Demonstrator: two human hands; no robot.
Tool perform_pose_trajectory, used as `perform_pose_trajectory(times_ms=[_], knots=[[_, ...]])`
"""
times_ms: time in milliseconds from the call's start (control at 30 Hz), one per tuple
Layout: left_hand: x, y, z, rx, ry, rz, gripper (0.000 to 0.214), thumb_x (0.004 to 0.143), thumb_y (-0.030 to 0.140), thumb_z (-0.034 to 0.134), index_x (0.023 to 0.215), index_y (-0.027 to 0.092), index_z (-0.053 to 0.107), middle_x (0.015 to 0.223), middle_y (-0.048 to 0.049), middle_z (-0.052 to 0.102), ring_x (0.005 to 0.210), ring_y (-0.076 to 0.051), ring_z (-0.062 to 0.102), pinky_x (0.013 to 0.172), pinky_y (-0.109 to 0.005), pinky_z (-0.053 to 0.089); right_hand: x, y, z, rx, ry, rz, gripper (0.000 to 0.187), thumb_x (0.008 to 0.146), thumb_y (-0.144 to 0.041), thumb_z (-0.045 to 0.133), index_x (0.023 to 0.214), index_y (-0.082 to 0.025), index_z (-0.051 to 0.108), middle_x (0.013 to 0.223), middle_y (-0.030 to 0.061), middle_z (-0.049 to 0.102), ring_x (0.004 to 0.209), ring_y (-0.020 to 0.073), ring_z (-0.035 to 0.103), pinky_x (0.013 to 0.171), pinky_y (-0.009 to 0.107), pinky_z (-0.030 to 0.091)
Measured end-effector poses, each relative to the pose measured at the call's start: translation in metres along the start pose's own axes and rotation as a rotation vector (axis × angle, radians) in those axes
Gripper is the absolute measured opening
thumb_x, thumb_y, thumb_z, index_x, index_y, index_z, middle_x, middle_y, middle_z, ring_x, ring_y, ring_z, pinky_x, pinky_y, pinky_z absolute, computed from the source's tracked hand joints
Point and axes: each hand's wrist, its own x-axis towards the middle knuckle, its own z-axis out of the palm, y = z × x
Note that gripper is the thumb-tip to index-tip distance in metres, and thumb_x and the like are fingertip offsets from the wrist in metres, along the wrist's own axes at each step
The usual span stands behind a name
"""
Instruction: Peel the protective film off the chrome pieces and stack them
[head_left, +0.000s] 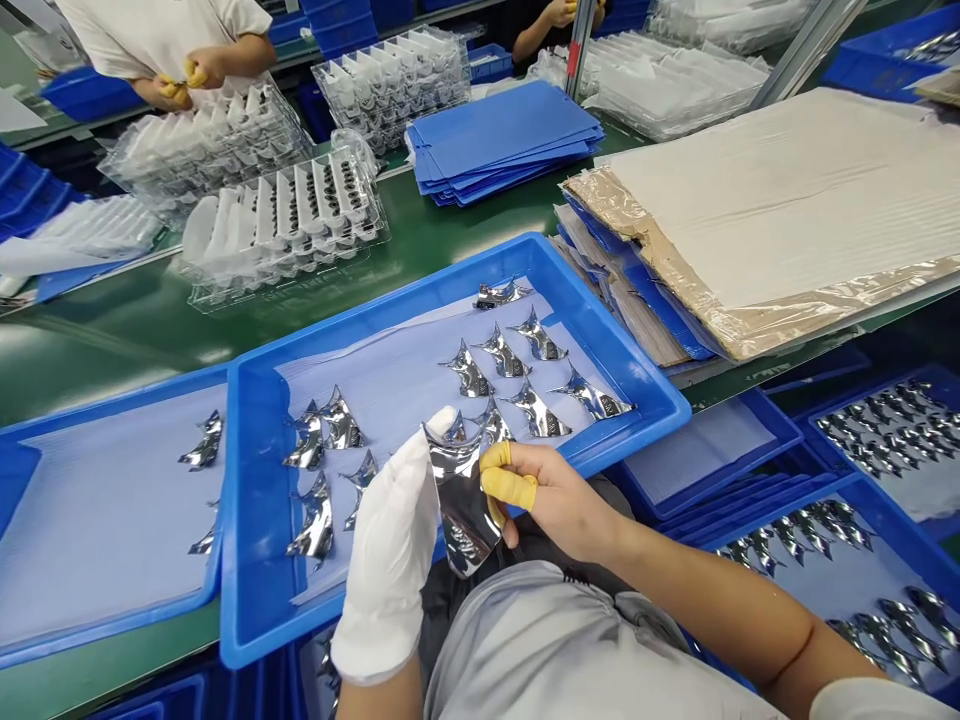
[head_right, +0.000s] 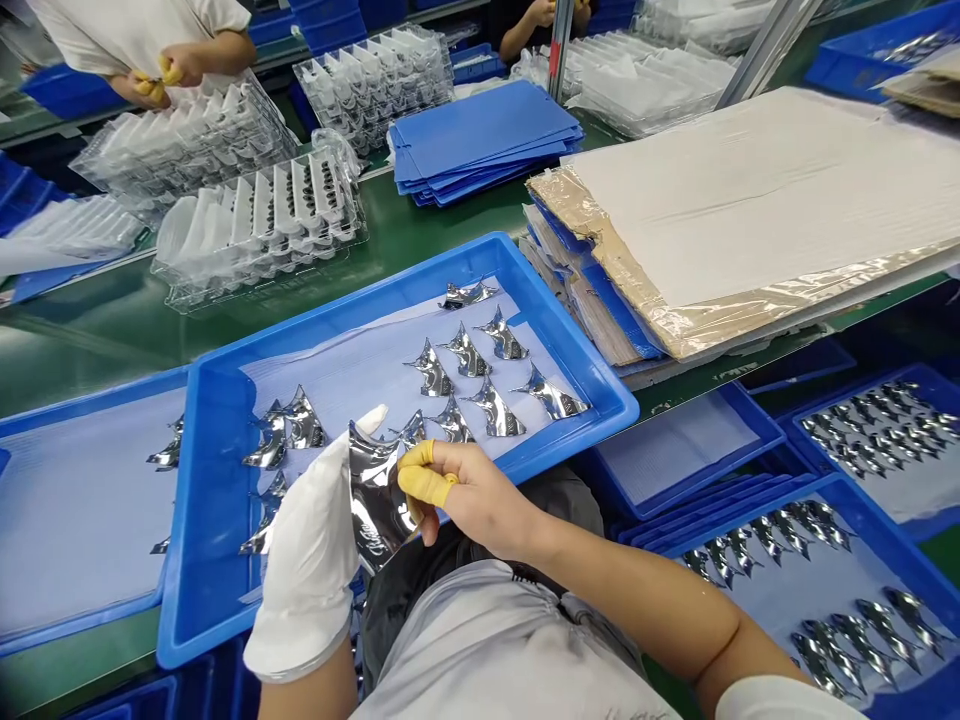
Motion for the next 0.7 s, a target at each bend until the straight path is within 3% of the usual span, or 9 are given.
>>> perform_pose_trajectory(times_ms=[167, 267, 400, 467, 567, 700], knots=[[-0.001, -0.005, -0.001, -0.009, -0.073, -0.012, 0.055, 0.081, 0.034, 0.076, 0.134, 0.029, 0.063, 0.144, -0.0027, 0.058, 0.133, -0.026, 0.053, 0.104, -0.028, 0.049, 0.004, 0.002, 0.0, 0.082, 0.038, 0.0, 0.03, 0.086, -0.039, 0.068, 0.075, -0.016, 0.054, 0.058, -0.0058, 0.055, 0.045, 0.0057, 0.05, 0.048, 0.02, 0.038], [-0.002, 0.0, 0.004, 0.012, -0.069, -0.032, 0.059, 0.079, 0.035, 0.077, 0.136, 0.029, 0.061, 0.139, -0.0032, 0.062, 0.127, -0.025, 0.058, 0.101, -0.027, 0.049, 0.005, 0.003, 0.001, 0.117, 0.052, 0.003, 0.031, 0.085, -0.04, 0.069, 0.073, -0.016, 0.054, 0.057, -0.0057, 0.055, 0.045, 0.0053, 0.049, 0.047, 0.02, 0.037], [0.0, 0.004, 0.015, 0.036, 0.14, -0.031, 0.039, 0.08, 0.038, 0.076, 0.115, 0.023, 0.071, 0.117, -0.0033, 0.071, 0.112, -0.02, 0.064, 0.096, -0.027, 0.049, 0.005, 0.008, 0.003, 0.241, 0.055, 0.072, 0.037, 0.081, -0.043, 0.076, 0.07, -0.015, 0.054, 0.056, -0.0053, 0.054, 0.045, 0.0048, 0.048, 0.046, 0.019, 0.035], [0.003, 0.005, 0.02, 0.038, 0.195, -0.044, 0.026, 0.078, 0.038, 0.077, 0.097, 0.021, 0.071, 0.096, -0.0001, 0.072, 0.091, -0.015, 0.065, 0.084, -0.025, 0.051, 0.005, 0.012, 0.005, 0.324, 0.06, 0.127, 0.04, 0.078, -0.045, 0.079, 0.068, -0.015, 0.054, 0.057, -0.0048, 0.054, 0.045, 0.0052, 0.049, 0.046, 0.019, 0.036], [0.007, 0.009, 0.027, 0.092, 0.243, -0.088, 0.028, 0.075, 0.039, 0.08, 0.076, 0.019, 0.061, 0.062, 0.0074, 0.054, 0.056, -0.008, 0.047, 0.058, -0.02, 0.043, 0.006, 0.018, 0.01, 0.495, 0.047, 0.224, 0.042, 0.073, -0.045, 0.082, 0.066, -0.015, 0.054, 0.057, -0.0037, 0.056, 0.043, 0.0063, 0.048, 0.046, 0.021, 0.039], [0.009, 0.012, 0.032, 0.162, 0.292, -0.105, 0.041, 0.07, 0.046, 0.082, 0.069, 0.019, 0.051, 0.054, 0.0096, 0.041, 0.049, -0.007, 0.037, 0.052, -0.022, 0.038, 0.006, 0.021, 0.015, 0.667, 0.063, 0.293, 0.035, 0.069, -0.034, 0.085, 0.07, -0.013, 0.057, 0.059, -0.0009, 0.06, 0.044, 0.0062, 0.048, 0.047, 0.021, 0.038]])
